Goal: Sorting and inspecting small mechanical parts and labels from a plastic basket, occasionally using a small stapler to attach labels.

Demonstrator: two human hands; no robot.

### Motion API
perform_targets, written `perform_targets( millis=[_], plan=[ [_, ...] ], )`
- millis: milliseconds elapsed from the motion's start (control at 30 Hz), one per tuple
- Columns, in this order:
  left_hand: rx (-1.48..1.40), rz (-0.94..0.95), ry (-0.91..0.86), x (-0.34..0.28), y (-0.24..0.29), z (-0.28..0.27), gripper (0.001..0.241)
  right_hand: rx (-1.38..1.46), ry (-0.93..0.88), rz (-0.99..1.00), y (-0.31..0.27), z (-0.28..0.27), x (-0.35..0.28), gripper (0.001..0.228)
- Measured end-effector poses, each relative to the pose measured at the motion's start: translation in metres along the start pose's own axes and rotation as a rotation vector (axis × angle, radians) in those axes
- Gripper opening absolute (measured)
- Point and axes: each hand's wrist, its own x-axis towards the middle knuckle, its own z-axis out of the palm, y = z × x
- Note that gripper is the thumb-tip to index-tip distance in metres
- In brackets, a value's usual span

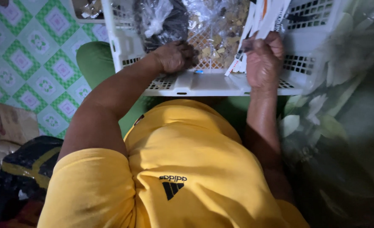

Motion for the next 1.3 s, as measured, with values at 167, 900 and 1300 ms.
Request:
perform_targets(
  millis=[167, 900, 1300],
  plan=[
    [0.082, 0.011, 0.053, 0.007, 0.001, 0.000, 0.043, -0.028, -0.005, 0.019, 0.000, 0.003, -0.001, 0.015],
    [-0.908, -0.571, 0.450, 0.006, 0.001, -0.056, 0.016, -0.002, -0.019, 0.003, 0.000, 0.003, 0.000, 0.017],
    [-1.802, -0.665, 0.876, 0.005, 0.048, -0.123, 0.017, 0.016, -0.027, 0.018, 0.003, -0.002, 0.000, 0.019]
  ],
)
